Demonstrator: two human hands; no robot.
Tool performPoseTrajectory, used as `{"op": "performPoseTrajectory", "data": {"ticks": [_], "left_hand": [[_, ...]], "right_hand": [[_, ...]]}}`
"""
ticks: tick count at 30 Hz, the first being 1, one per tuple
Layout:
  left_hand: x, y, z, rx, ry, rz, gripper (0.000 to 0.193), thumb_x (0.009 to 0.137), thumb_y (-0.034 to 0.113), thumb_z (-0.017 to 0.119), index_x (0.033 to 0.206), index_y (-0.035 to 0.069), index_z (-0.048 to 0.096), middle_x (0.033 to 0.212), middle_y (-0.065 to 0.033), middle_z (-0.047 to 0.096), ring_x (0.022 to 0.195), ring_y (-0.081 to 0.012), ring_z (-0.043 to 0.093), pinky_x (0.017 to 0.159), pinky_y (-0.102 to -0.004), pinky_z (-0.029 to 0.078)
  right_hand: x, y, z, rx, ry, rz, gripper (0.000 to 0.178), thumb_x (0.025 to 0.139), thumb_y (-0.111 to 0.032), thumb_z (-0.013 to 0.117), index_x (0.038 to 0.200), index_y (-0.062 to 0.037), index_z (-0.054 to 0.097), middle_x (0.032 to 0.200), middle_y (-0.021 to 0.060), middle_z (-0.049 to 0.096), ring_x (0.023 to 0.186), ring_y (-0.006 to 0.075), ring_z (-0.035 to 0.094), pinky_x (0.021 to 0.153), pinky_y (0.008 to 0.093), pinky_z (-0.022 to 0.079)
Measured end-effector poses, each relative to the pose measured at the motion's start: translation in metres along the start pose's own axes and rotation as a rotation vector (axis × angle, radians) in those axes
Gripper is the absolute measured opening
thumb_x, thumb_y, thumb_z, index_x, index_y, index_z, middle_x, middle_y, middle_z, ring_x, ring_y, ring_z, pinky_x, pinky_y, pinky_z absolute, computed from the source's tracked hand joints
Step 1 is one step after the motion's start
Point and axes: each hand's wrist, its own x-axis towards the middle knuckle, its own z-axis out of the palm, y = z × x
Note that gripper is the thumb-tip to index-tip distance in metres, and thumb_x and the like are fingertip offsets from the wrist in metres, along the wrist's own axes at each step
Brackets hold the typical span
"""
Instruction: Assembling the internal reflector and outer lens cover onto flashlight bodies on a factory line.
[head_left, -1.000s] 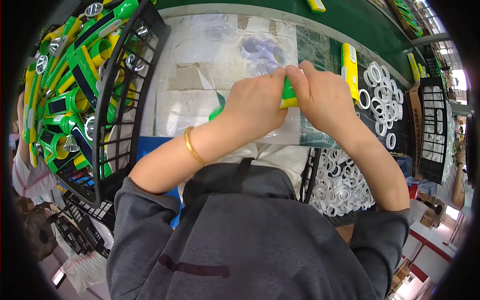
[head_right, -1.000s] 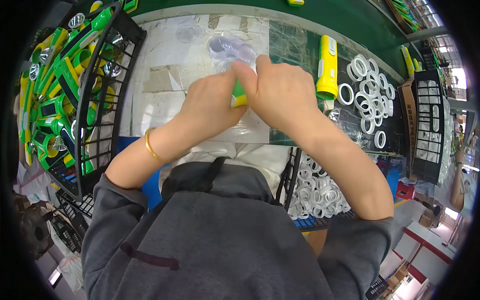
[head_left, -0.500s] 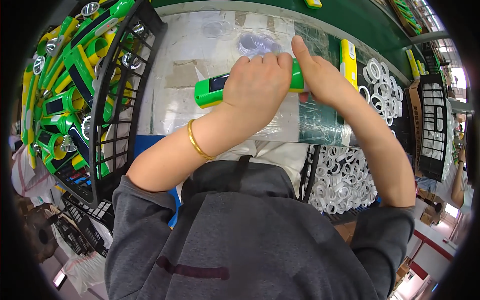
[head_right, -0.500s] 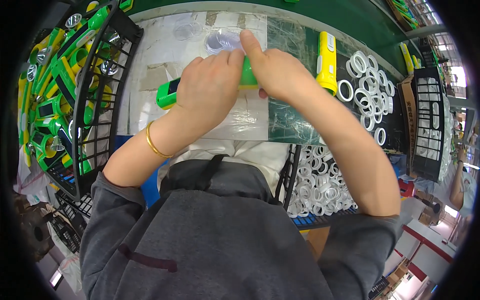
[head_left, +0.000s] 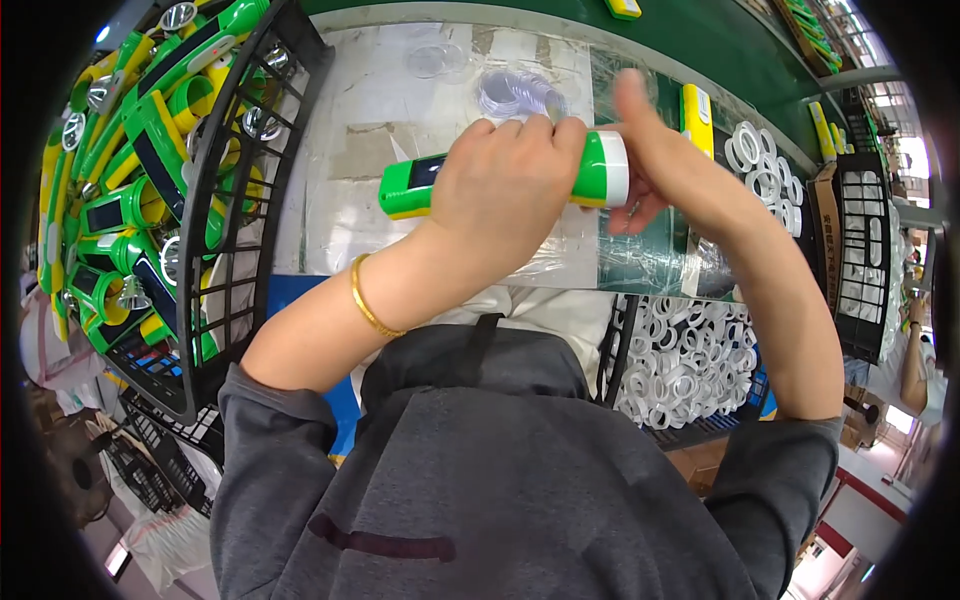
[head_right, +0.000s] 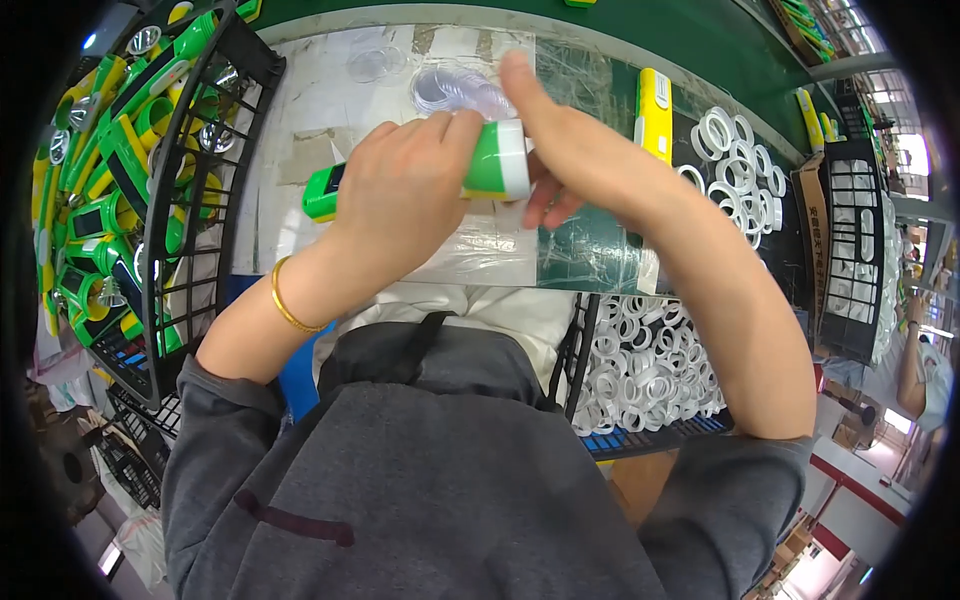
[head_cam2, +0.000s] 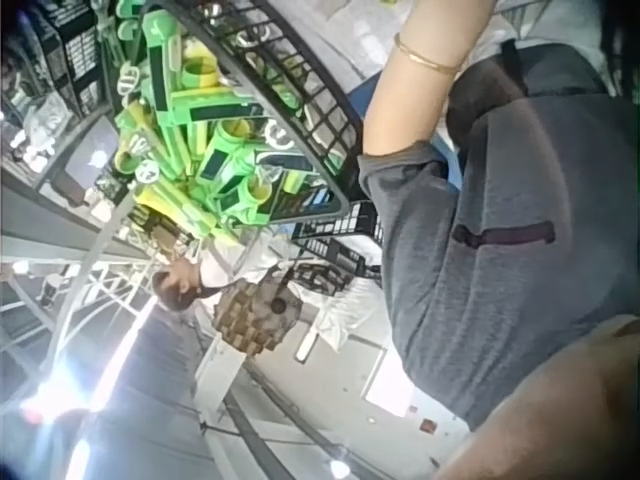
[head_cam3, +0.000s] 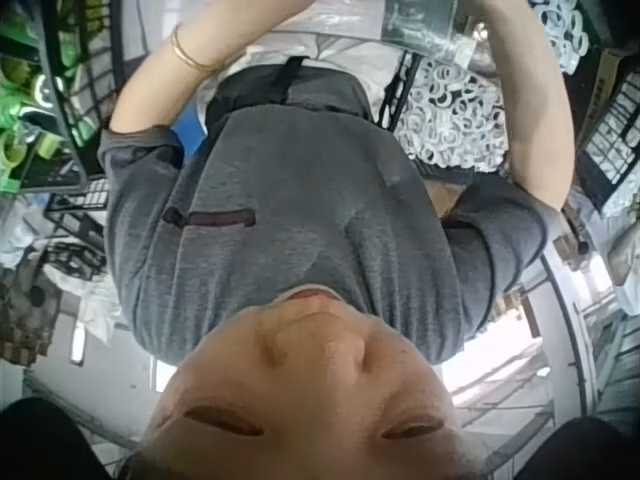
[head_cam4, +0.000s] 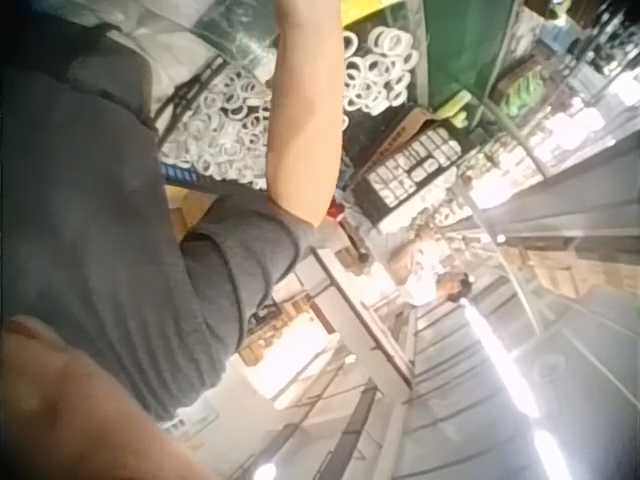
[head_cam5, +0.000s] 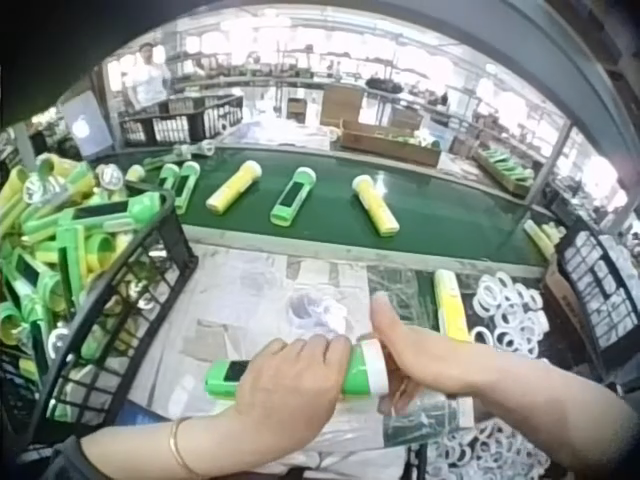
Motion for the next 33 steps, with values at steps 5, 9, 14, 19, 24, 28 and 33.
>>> {"op": "performPoseTrajectory", "data": {"ticks": [5,9,14,19,24,28,33], "left_hand": [[-0.003,0.005,-0.018,-0.454,-0.202,-0.051,0.029,0.065,0.009,0.068,0.089,0.001,0.054,0.074,-0.0153,0.063,0.072,-0.0351,0.063,0.063,-0.0421,0.051],[0.011,0.005,0.0,-0.396,-0.231,-0.208,0.031,0.066,0.008,0.065,0.094,-0.003,0.057,0.077,-0.02,0.064,0.074,-0.0385,0.062,0.067,-0.0444,0.051],[0.009,-0.01,0.0,-0.889,-0.288,-0.302,0.028,0.07,0.011,0.067,0.093,-0.002,0.057,0.073,-0.0129,0.064,0.068,-0.0265,0.064,0.062,-0.0368,0.051],[0.005,-0.022,-0.019,-1.965,-0.551,-0.523,0.036,0.074,0.018,0.074,0.1,0.0,0.055,0.076,-0.0084,0.061,0.064,-0.0152,0.06,0.06,-0.0284,0.049],[0.016,0.005,-0.01,-1.042,-0.014,-0.425,0.052,0.078,0.012,0.07,0.121,-0.002,0.044,0.101,-0.0132,0.06,0.093,-0.0244,0.061,0.082,-0.0326,0.048],[0.024,0.029,0.004,-0.803,0.016,-0.205,0.101,0.076,0.013,0.072,0.142,-0.005,-0.002,0.132,-0.0253,0.034,0.124,-0.0348,0.039,0.102,-0.04,0.035],[0.037,0.022,0.004,-0.9,0.064,-0.213,0.098,0.074,0.015,0.074,0.143,-0.003,0.007,0.133,-0.0249,0.029,0.126,-0.0365,0.034,0.103,-0.0415,0.033]], "right_hand": [[-0.023,0.032,0.008,-0.852,0.39,-1.025,0.07,0.09,-0.059,0.039,0.13,-0.0021,0.046,0.101,0.0188,0.062,0.085,0.0325,0.064,0.066,0.0342,0.052],[0.018,0.035,0.02,-0.757,0.574,-0.65,0.036,0.097,-0.03,0.037,0.115,-0.0047,0.055,0.086,0.0193,0.062,0.07,0.0379,0.061,0.062,0.041,0.048],[0.014,0.009,-0.008,-0.586,0.381,-0.755,0.049,0.099,-0.041,0.03,0.121,-0.0044,0.054,0.091,0.0167,0.062,0.063,0.0313,0.06,0.056,0.0375,0.046],[0.002,0.046,-0.041,0.339,-0.212,-0.356,0.076,0.092,-0.066,0.011,0.141,-0.0137,0.038,0.113,0.0108,0.06,0.08,0.0197,0.063,0.068,0.0279,0.049],[-0.009,0.071,0.071,0.696,-0.299,-0.431,0.058,0.092,-0.025,0.054,0.141,-0.0045,0.031,0.125,0.0114,0.052,0.11,0.0188,0.054,0.09,0.0352,0.047],[0.012,0.08,0.066,0.586,-0.158,-0.457,0.057,0.088,-0.008,0.06,0.138,-0.003,0.034,0.127,0.0107,0.052,0.111,0.018,0.053,0.093,0.0334,0.045],[0.034,0.076,0.01,0.972,-0.113,-0.383,0.049,0.087,-0.016,0.061,0.13,-0.0044,0.041,0.118,0.0105,0.057,0.103,0.0209,0.059,0.087,0.0336,0.049]]}}
